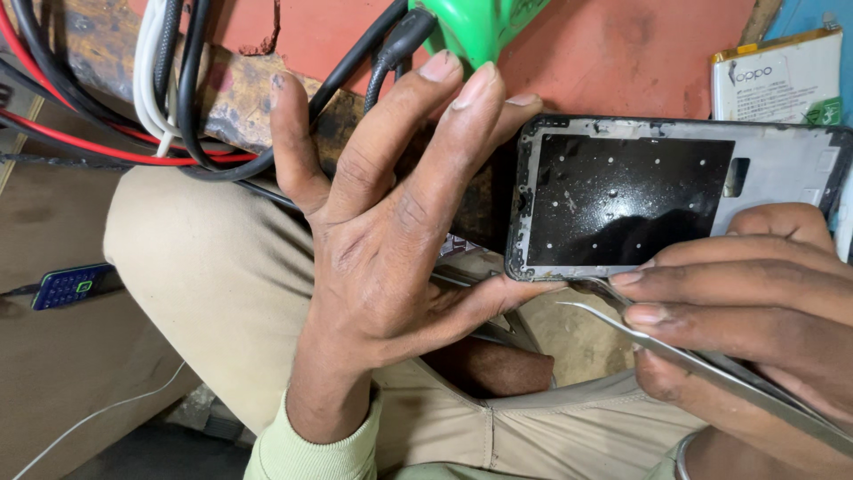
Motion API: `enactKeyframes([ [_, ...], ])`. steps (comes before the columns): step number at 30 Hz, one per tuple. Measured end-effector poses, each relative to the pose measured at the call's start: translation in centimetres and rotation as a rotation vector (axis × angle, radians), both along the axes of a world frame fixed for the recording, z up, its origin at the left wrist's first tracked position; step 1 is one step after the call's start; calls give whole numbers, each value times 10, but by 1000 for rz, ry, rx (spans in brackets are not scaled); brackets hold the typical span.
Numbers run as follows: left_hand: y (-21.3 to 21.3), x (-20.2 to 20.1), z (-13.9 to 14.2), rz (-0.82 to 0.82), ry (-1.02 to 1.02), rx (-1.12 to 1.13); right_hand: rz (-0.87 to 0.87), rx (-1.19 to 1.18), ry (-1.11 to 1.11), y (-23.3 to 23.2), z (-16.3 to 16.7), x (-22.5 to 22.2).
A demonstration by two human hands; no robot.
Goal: The person uses tweezers to remove residue from the edges of a disassembled smartphone frame and then applies heat with a green soldering iron along the frame's perimeter. The person holds the phone with both hands and rotates it to access different sides.
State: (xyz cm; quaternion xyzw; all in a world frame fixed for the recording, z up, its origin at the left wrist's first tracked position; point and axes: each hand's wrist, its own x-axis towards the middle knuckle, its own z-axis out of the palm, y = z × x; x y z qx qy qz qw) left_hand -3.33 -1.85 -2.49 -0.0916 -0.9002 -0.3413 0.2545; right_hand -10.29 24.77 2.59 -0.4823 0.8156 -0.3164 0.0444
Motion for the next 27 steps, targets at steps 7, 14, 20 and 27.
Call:
enactKeyframes([
  [7, 0, 0, -2, -5, 29, 19, 0, 58, -84, 17, 0, 0],
  [14, 0, 2, -4, 2, 30, 0, 27, 51, -88, 20, 2, -1],
  [20, 4, 0, -12, 43, 71, 11, 29, 60, -107, 20, 0, -2],
  [27, 3, 0, -18, 47, 118, 4, 9, 132, -83, 14, 4, 3],
])
